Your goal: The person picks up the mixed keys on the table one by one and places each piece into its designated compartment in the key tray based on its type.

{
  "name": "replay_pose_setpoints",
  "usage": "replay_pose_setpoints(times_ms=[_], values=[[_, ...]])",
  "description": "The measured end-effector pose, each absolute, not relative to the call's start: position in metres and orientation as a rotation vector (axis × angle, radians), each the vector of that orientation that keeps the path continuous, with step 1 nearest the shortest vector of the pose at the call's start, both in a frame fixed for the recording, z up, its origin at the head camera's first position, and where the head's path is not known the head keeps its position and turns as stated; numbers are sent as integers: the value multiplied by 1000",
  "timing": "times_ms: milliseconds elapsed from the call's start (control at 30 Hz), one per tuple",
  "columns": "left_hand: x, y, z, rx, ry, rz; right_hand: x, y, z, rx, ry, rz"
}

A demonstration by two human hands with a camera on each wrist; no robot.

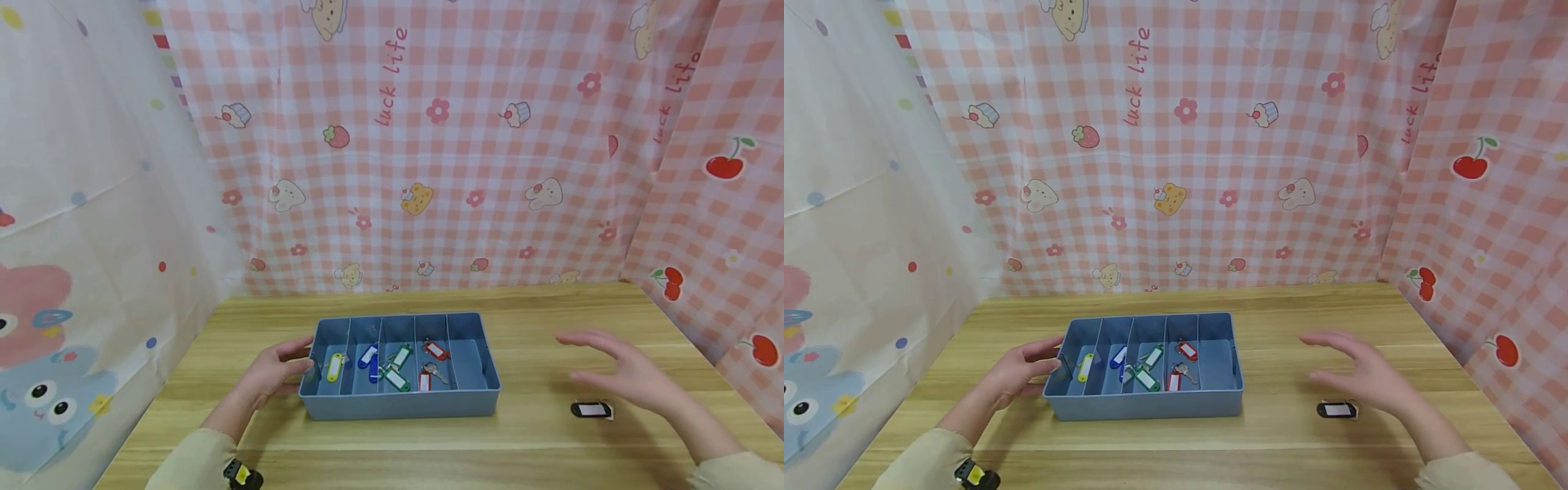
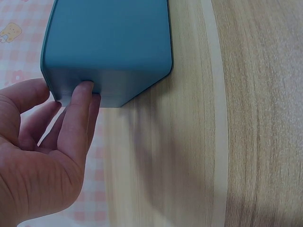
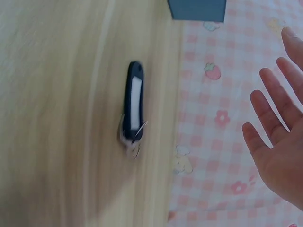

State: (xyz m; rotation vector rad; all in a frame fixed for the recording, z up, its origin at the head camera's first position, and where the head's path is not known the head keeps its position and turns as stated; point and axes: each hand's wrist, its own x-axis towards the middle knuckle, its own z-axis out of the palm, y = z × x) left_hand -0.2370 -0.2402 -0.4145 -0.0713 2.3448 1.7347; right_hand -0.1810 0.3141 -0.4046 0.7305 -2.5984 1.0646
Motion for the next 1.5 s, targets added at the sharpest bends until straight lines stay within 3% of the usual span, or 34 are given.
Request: replay_pose_setpoints(times_ms=[833,1500], values=[[-236,-239,-414,-71,2348,1735,-173,359,-434,718,-2640,972],[-236,-240,-413,-88,2349,1728,-180,384,-461,937,-2614,964]])
